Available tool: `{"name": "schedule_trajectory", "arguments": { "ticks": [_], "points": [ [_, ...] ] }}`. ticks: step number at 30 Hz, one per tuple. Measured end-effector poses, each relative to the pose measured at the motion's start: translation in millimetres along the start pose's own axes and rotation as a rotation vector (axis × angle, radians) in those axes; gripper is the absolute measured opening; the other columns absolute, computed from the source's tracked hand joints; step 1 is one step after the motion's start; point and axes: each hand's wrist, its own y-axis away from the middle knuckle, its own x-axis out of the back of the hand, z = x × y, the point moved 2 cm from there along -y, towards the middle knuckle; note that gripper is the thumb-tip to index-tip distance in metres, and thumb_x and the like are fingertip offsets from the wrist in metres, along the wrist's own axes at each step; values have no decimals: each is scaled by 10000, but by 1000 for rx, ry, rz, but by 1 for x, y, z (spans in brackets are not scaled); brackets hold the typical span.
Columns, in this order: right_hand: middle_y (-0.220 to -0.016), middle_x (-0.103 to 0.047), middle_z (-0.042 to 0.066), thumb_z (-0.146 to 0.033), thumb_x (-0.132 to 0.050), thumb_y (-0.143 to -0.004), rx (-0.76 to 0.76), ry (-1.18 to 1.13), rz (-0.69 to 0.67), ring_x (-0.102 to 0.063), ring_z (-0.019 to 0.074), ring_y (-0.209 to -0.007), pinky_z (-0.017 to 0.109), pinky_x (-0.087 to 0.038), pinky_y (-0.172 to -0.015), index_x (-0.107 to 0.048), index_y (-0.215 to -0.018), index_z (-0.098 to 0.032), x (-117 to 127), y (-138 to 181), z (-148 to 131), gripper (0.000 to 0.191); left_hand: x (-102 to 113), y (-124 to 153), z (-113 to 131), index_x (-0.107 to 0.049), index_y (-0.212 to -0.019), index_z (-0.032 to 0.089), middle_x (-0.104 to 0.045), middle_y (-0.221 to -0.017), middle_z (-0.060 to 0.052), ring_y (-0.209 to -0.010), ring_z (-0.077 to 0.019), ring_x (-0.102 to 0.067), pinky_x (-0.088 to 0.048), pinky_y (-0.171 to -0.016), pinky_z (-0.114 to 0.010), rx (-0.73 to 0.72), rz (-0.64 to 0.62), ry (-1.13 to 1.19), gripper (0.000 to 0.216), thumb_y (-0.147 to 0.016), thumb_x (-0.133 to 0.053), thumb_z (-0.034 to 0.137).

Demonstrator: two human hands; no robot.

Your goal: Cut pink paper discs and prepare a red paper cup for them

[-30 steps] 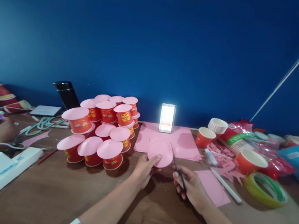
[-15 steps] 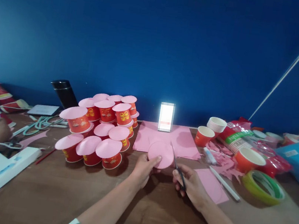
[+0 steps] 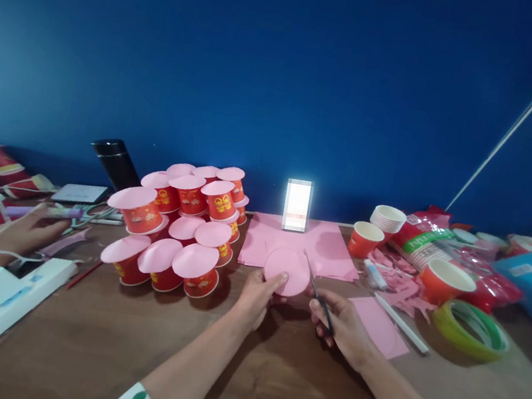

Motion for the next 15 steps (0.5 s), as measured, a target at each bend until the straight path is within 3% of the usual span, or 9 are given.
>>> {"name": "schedule_trajectory", "arguments": {
  "ticks": [15],
  "points": [
    [-516,-465,-80,-507,-665,-680,2,3,1,-412,49,-374,124,-265,-278,-571,-975,-168,1,-1,1,459,0,-1,1,-637,-825,79,-672,-720,-86,-547,-117,-570,-453,-421,-193,-18,-17,5,392,-573,-784,340]
  ]
}}
